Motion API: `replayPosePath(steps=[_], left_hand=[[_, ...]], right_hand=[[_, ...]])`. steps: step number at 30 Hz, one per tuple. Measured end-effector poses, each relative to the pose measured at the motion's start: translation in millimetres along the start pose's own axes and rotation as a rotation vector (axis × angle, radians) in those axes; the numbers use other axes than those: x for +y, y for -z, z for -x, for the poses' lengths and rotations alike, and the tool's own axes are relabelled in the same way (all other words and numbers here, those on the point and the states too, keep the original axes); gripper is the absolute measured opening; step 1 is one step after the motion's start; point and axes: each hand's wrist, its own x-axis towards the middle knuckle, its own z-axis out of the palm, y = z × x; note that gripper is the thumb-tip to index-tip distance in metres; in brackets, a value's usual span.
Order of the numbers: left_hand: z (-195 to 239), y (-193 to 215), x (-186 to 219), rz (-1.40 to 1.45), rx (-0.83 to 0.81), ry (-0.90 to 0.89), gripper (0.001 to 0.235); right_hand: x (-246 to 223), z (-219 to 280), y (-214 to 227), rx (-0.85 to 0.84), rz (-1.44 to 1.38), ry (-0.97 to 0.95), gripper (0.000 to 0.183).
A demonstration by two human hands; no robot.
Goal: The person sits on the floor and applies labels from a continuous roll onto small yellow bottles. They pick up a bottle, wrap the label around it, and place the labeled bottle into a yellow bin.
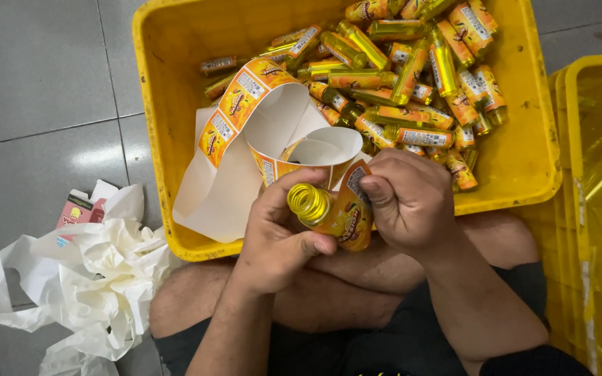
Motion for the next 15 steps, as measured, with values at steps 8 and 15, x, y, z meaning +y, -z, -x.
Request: replayPosePath(steps=[8, 15], left_hand=[[-5, 2, -8, -0.122, -0.048, -0.098, 0.055], [-8, -2, 6, -0.277, -0.095, -0.187, 0.051]], right_hand=[[5, -8, 1, -0.004, -0.056, 0.082, 0.03], [2, -13, 4, -0.04, -0.084, 0.12, 0.039]])
